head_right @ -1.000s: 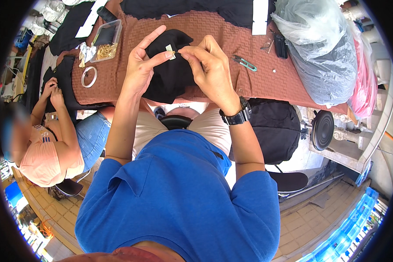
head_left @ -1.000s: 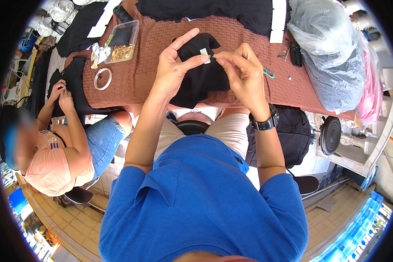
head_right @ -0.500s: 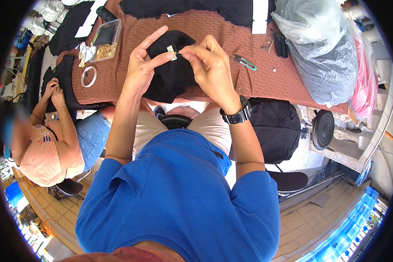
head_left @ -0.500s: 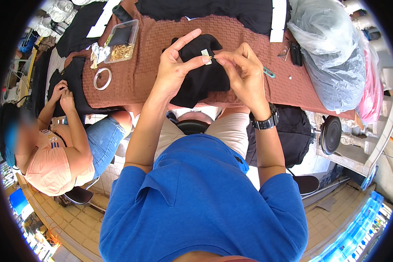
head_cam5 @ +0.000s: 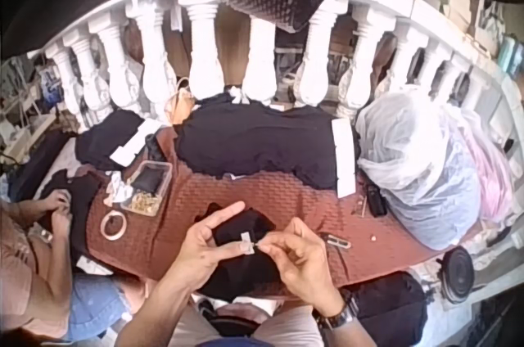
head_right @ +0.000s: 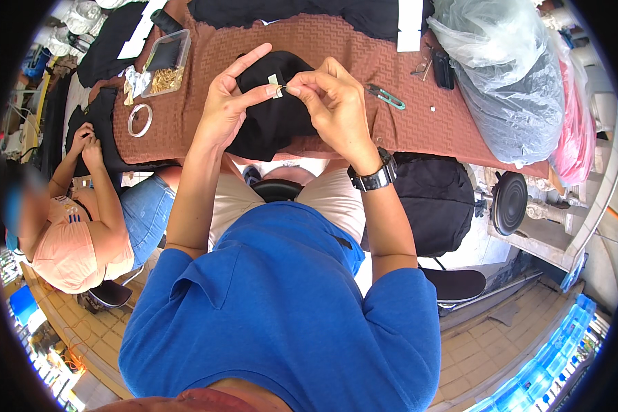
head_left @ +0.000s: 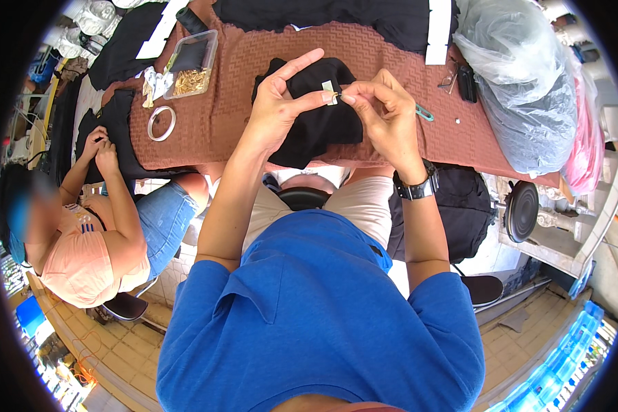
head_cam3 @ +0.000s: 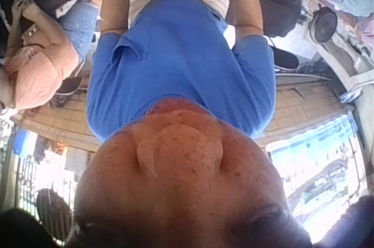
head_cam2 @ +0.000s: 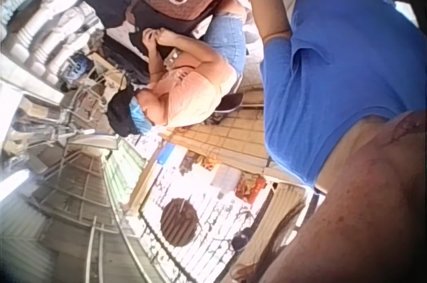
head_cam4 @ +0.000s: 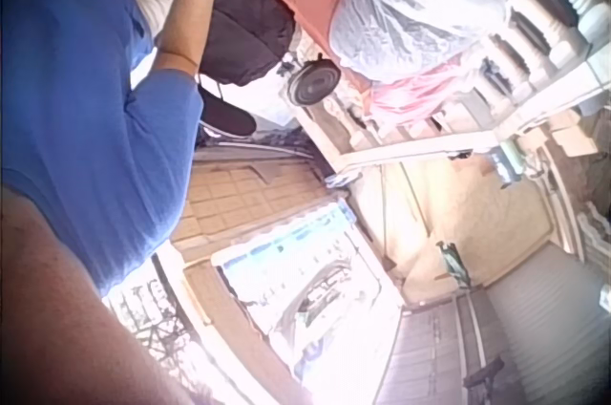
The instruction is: The person sews a small white label onto a black garment using a needle and thread by hand, and then unfolds the fabric on the table.
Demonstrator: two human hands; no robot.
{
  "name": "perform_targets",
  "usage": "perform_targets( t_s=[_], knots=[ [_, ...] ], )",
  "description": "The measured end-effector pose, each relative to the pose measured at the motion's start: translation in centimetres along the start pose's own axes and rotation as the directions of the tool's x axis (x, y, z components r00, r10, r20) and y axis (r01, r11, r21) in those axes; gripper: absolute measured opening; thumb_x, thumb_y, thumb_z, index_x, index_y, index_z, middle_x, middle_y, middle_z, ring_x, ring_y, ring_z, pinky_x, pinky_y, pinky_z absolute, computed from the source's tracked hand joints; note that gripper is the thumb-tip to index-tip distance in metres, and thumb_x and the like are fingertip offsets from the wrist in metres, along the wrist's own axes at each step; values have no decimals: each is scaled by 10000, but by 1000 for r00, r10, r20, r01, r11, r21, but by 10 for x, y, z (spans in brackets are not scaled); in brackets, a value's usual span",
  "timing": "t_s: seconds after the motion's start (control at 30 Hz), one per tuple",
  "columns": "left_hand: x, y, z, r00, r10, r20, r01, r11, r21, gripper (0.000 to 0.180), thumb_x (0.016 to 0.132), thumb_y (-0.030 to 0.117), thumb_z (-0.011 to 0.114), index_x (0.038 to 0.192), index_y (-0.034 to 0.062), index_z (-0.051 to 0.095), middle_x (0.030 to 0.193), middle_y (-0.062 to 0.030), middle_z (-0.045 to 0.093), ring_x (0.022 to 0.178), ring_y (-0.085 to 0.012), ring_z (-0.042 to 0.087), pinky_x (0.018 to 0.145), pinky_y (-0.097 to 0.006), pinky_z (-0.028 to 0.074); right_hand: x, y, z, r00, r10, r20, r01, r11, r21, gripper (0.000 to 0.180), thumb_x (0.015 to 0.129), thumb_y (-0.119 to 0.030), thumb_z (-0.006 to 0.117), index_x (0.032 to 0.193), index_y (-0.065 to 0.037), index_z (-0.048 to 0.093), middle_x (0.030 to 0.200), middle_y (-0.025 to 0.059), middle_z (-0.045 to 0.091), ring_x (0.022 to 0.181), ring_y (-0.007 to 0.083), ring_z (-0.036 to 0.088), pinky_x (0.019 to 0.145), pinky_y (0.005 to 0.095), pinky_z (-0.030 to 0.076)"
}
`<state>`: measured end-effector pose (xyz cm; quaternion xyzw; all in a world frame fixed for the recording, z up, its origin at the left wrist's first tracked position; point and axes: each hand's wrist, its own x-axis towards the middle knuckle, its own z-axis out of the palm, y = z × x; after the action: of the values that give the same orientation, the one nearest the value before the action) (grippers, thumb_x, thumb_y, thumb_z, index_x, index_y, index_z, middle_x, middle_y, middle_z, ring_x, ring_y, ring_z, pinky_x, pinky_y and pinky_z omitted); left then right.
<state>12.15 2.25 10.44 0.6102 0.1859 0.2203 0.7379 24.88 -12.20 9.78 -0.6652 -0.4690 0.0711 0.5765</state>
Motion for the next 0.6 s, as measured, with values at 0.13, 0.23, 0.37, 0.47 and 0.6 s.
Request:
perform_targets(
  t_s=[0.13,0.23,0.37,0.47,0.6],
  knots=[
    [0,-1,-5,1000,-16,18,16,1000,11,645,820,-9,776,1415,33,530,618,131,519,463,60,339,482,-132,284,-2,6,-3,997,41,66,-44,998,41,112,852,9,717,942,-46,757,780,19,575,678,116,551,622,259,459],
    [2,-4,-3,1000,-4,3,4,999,-34,647,823,-16,769,1419,25,522,627,122,540,489,61,392,572,-106,377,-1,8,-3,997,20,71,-31,988,154,132,866,10,708,968,-57,760,816,19,594,745,116,574,683,247,468],
    [0,4,0,999,-32,22,33,997,-70,655,823,-20,766,1425,24,514,635,116,558,506,61,418,615,-102,408,-4,10,-5,987,103,120,-128,966,223,158,889,5,696,1042,-34,708,882,20,612,820,99,578,746,240,480],
    [1,3,3,998,-51,42,54,997,-64,660,816,-16,772,1424,31,519,625,122,552,496,66,406,597,-99,393,-7,15,1,982,162,99,-186,925,332,179,898,1,692,1074,-18,663,910,19,619,843,84,577,761,241,490],
    [4,-5,-4,992,-125,13,124,990,71,649,758,-35,799,1364,18,572,1035,-46,661,886,-70,620,841,-212,502,-6,11,3,977,183,106,-210,907,367,178,901,8,681,1075,-17,647,919,26,620,851,95,591,758,258,506]
  ],
)
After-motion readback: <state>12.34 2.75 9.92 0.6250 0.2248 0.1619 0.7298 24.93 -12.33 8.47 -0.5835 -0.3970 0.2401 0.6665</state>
